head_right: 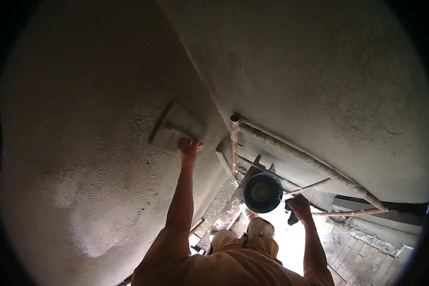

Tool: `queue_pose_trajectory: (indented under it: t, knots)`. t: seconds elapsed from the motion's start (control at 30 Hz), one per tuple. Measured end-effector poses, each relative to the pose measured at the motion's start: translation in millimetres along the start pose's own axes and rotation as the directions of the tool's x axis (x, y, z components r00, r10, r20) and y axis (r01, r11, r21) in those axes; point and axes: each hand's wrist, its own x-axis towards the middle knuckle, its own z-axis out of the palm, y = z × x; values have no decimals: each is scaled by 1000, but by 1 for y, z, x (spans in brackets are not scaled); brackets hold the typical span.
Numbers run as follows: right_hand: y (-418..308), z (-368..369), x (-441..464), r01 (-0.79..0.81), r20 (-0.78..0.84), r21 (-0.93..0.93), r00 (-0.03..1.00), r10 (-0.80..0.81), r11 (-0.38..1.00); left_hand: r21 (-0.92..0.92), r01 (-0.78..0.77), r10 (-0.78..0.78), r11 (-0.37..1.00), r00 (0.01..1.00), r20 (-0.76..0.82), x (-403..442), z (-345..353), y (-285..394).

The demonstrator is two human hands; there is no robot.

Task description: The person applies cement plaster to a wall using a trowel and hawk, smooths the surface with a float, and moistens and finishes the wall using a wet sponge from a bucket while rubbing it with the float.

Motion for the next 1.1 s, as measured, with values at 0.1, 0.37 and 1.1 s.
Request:
queue_pose_trajectory:
  t: [0.1,0.37,1.1]
  knots:
    - [10,-24,-8,-3,-30,-37,1000,2,999,-83,-234,237,969,971,30,55,56,60]
    - [-109,43,35,143,121,337,974,-194,930,246,-432,431,868,900,62,26,49,328]
    - [-78,104,68,-57,387,406,915,-116,912,429,-315,369,847,928,-47,-32,-10,356]
